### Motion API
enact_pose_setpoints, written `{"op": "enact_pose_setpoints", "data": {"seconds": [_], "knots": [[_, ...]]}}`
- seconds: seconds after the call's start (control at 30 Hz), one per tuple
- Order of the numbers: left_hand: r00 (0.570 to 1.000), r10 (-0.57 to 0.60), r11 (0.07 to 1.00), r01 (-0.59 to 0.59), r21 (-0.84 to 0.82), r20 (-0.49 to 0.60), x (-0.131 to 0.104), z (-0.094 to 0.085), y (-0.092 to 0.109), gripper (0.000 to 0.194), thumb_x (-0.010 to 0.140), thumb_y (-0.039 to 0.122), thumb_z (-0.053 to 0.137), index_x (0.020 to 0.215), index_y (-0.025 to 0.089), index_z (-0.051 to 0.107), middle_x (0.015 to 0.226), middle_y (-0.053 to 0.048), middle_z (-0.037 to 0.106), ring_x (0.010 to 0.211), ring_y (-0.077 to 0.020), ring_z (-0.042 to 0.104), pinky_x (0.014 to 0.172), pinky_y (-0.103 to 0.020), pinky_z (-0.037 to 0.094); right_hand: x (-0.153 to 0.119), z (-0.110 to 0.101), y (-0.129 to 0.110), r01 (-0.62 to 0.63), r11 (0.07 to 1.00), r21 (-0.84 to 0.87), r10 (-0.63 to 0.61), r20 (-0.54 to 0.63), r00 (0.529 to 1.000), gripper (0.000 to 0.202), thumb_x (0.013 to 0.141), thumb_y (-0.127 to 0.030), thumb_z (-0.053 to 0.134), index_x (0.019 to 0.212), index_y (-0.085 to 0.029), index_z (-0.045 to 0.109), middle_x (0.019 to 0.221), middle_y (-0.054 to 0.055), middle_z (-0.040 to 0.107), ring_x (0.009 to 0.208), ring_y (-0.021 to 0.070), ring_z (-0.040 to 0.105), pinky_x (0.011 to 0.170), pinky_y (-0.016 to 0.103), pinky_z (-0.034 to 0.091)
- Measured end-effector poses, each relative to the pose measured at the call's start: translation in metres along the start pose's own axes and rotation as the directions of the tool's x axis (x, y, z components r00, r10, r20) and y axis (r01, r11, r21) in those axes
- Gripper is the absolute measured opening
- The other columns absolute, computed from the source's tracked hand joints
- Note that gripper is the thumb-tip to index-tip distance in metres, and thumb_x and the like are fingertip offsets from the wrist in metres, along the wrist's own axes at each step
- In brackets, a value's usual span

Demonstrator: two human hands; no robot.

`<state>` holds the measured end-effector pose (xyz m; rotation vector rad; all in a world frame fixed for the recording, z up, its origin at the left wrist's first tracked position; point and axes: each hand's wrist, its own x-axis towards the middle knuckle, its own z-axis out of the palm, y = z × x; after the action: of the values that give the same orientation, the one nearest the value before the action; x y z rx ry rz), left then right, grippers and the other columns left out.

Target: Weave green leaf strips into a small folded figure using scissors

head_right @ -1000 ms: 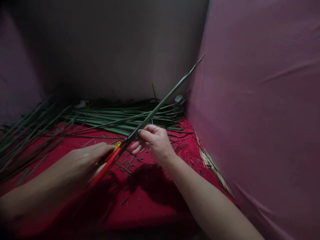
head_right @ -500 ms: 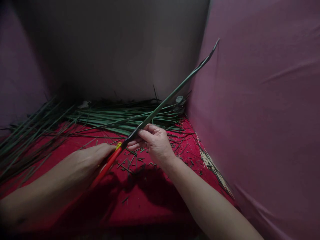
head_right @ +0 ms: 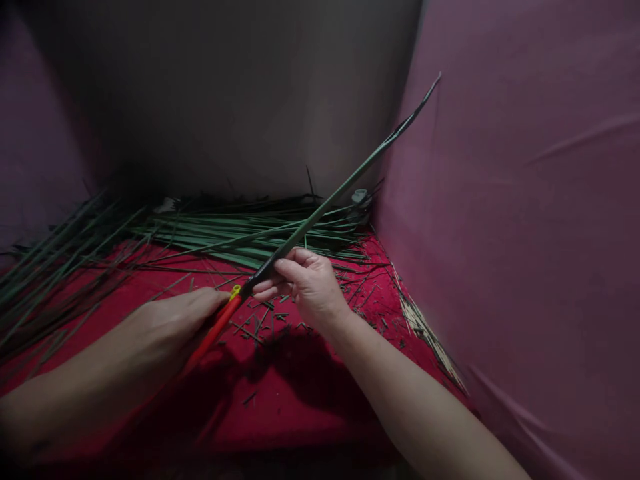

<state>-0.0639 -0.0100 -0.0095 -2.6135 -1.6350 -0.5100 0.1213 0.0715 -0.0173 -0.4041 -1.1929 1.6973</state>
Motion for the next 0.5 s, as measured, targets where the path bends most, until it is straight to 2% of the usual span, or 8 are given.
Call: {"op": "enact_pose_setpoints", "data": {"seconds": [0.5], "knots": [[0.999,-0.018,1.0,0.017,0.023,0.039,0.0003,-0.005,0.0032,0.018,0.082,0.022,0.044,0.093,0.018,0.058,0.077,-0.006,0.06,0.068,-0.0173,0.057,0.063,-0.027,0.042,0.0002,0.0015,0.0007,-0.037,0.999,0.01,0.037,-0.026,0.999,0.007,0.071,-0.017,0.061,0.074,-0.013,0.056,0.064,0.002,0.067,0.055,0.0157,0.067,0.05,0.026,0.057]]}}
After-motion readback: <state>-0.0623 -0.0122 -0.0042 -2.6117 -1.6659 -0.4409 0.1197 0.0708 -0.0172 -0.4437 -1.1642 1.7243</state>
